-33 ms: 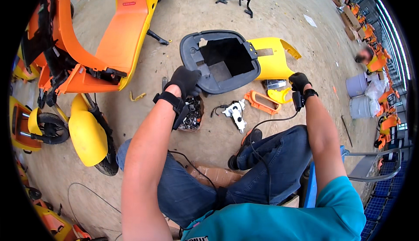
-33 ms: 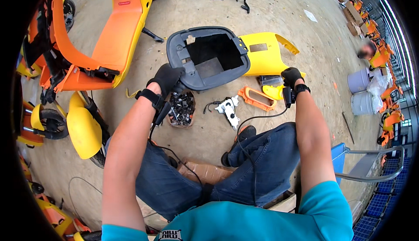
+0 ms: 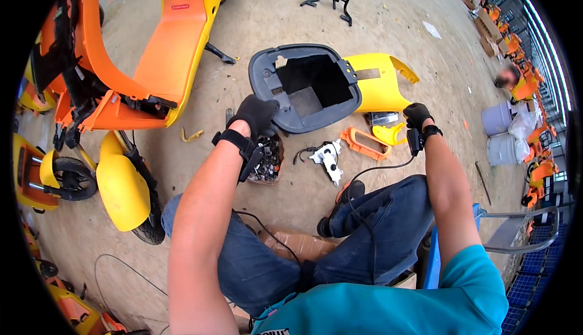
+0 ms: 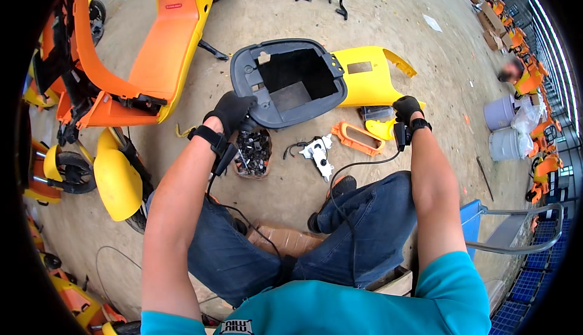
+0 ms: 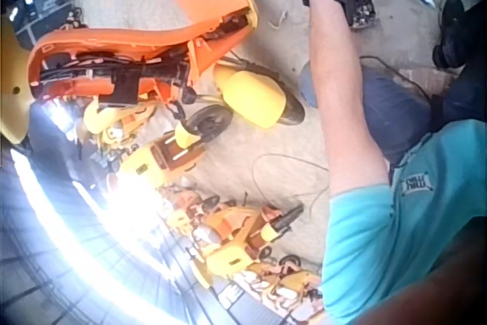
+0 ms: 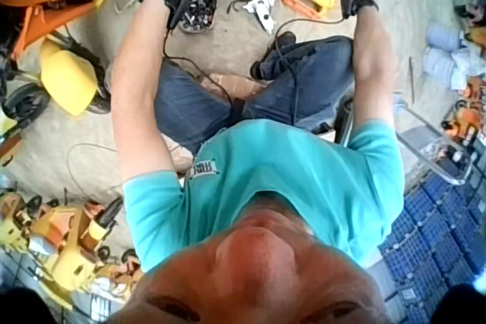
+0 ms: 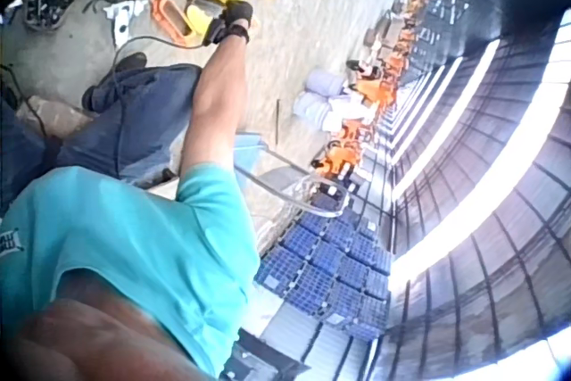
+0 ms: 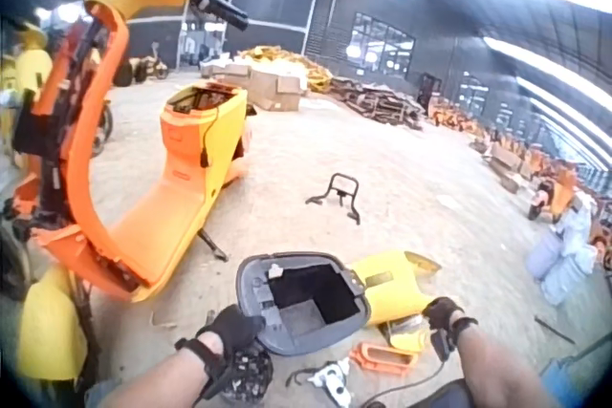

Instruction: The person assembles components of an electric scooter by inserting parts into a plastic housing, tightening nuts with a wrench, and using a screwdriver to secure fasteners while sitting on the ground.

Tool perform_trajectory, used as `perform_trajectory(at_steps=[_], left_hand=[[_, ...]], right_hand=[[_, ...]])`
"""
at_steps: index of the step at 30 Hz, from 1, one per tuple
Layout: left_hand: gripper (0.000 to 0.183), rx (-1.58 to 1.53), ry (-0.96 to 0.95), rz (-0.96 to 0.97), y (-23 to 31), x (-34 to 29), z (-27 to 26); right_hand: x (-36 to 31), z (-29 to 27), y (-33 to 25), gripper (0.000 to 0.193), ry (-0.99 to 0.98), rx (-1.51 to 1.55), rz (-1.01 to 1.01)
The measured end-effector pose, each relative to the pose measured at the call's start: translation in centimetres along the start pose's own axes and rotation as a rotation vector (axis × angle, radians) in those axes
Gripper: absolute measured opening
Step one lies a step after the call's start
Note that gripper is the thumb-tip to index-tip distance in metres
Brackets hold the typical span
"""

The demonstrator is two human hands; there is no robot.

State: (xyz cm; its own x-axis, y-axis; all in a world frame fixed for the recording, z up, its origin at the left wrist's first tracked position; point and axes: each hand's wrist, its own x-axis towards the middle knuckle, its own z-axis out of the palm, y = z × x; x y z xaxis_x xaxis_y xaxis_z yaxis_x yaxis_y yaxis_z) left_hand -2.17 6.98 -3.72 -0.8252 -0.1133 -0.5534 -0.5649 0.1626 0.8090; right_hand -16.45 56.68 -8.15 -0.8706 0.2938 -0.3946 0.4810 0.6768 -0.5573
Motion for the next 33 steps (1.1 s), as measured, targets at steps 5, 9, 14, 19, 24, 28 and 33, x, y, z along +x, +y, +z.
perform_trajectory(at_steps=[5, 9, 14, 19, 24, 28, 33], left_hand=[[0.024, 0.001, 0.020, 0.067, -1.7, 1.6, -0.8], [0.020, 0.131, 0.030, 0.226, -2.8, 3.4, -0.7], [0.015, -0.143, 0.127, 0.272, -1.9, 5.4, -0.4], [0.019, -0.430, 0.124, 0.249, 0.3, 6.1, -1.0], [0.022, -0.629, 0.182, 0.292, 1.1, 7.1, -1.4], [0.024, -0.846, 0.108, 0.276, 0.7, 8.3, -1.3], [0.026, -0.699, -0.005, 0.187, 1.0, 8.6, -0.8]], right_hand=[[0.6, -0.2, 0.3, 0.038, 0.104, 0.079, -0.010], [-0.9, 0.5, -1.3, 0.028, -0.110, -0.105, -0.096], [-2.3, 1.5, -2.9, 0.027, -0.282, -0.246, -0.181], [-2.0, 2.2, -3.0, 0.024, -0.337, -0.317, -0.263], [-1.7, 3.2, -3.6, 0.023, -0.364, -0.495, -0.325], [-2.4, 4.0, -4.7, 0.027, -0.372, -0.581, -0.341], [-3.9, 5.9, -6.3, 0.030, -0.424, -0.607, -0.327]])
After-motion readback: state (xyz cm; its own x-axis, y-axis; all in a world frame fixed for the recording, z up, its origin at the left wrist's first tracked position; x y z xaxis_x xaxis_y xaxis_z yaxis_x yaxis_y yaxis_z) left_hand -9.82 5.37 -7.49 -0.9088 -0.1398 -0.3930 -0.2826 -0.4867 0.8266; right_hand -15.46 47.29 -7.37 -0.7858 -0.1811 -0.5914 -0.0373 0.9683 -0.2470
